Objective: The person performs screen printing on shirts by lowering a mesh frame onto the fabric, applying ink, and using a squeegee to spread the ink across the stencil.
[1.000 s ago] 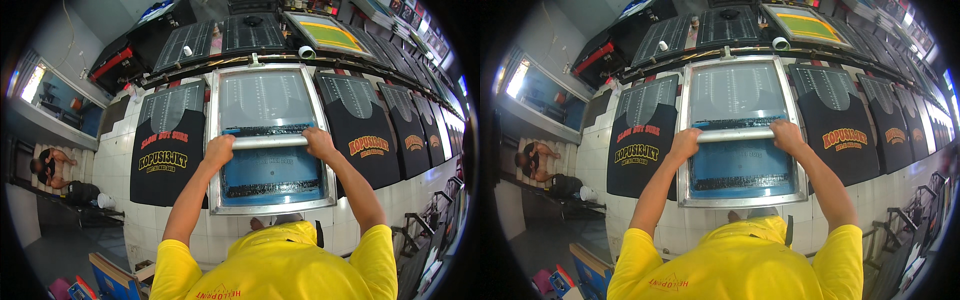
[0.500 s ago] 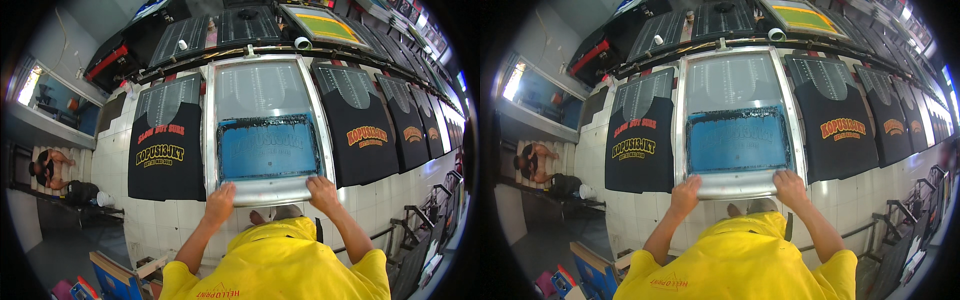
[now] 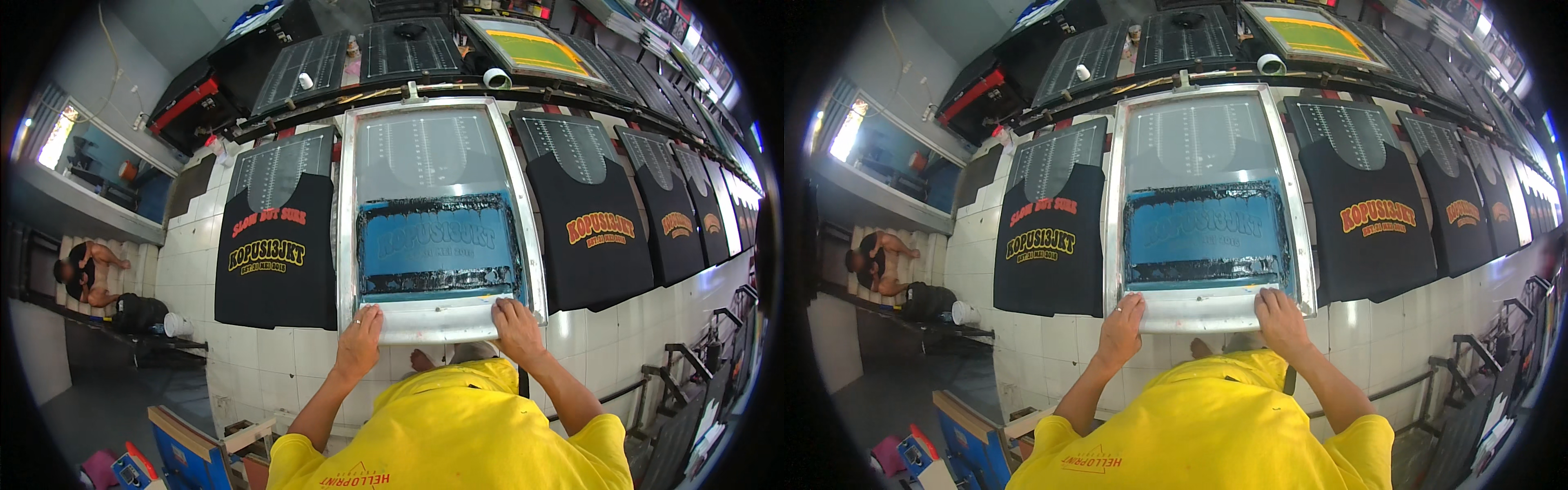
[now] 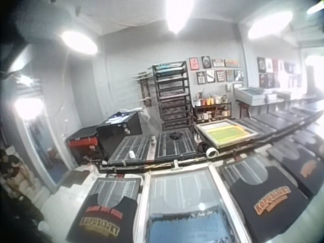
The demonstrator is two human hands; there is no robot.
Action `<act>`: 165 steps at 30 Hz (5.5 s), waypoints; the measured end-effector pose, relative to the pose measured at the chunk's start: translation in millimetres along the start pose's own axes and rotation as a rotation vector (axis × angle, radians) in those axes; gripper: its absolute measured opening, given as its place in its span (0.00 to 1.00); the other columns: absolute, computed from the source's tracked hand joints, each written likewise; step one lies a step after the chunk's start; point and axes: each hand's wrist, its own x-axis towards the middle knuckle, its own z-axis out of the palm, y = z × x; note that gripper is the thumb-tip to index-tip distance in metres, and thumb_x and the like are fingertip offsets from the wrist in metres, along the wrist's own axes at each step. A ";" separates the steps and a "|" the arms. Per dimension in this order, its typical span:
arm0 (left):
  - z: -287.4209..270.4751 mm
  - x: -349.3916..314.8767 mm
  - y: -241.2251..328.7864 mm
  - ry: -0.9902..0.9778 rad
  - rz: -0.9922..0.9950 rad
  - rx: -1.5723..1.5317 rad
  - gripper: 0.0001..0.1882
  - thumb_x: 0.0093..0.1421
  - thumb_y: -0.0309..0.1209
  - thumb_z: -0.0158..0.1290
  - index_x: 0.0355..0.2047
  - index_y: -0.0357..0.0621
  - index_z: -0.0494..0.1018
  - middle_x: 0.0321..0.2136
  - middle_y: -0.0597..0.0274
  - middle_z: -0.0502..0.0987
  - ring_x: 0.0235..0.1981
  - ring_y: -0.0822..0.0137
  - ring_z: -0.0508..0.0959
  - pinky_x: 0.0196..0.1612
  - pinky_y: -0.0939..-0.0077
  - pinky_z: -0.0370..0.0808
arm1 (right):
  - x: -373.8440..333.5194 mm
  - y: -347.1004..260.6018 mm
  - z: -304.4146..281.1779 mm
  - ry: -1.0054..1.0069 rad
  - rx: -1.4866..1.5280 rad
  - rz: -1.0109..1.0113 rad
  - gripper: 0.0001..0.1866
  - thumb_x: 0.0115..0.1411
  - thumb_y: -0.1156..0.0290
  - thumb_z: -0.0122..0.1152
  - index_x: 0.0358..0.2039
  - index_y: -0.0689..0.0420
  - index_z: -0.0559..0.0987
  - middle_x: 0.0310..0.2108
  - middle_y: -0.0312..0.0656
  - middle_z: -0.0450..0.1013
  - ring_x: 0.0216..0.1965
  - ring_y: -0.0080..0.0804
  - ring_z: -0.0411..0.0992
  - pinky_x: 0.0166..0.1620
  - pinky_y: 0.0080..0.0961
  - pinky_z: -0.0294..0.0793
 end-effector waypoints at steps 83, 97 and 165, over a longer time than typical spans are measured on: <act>177.9 175.0 311.7 0.482 -0.856 -0.687 0.18 0.58 0.37 0.52 0.30 0.28 0.76 0.23 0.46 0.78 0.27 0.56 0.78 0.33 0.65 0.71 | -246.8 447.8 -75.0 0.516 0.792 0.936 0.16 0.58 0.79 0.47 0.44 0.72 0.76 0.34 0.45 0.77 0.35 0.27 0.73 0.42 0.22 0.71; 186.0 207.5 289.8 0.483 -0.920 -0.752 0.17 0.57 0.37 0.53 0.28 0.30 0.77 0.21 0.48 0.78 0.26 0.59 0.78 0.33 0.66 0.70 | -207.4 479.4 -58.8 0.548 0.768 0.918 0.16 0.57 0.79 0.47 0.44 0.72 0.76 0.35 0.47 0.77 0.36 0.29 0.74 0.43 0.23 0.71; 243.6 181.9 470.7 -0.350 -0.537 -1.591 0.25 0.71 0.48 0.32 0.25 0.43 0.64 0.16 0.68 0.64 0.14 0.77 0.61 0.19 0.81 0.59 | -4.1 433.6 -117.4 0.080 0.059 -0.022 0.16 0.42 0.70 0.70 0.32 0.53 0.74 0.30 0.42 0.73 0.35 0.46 0.73 0.39 0.42 0.72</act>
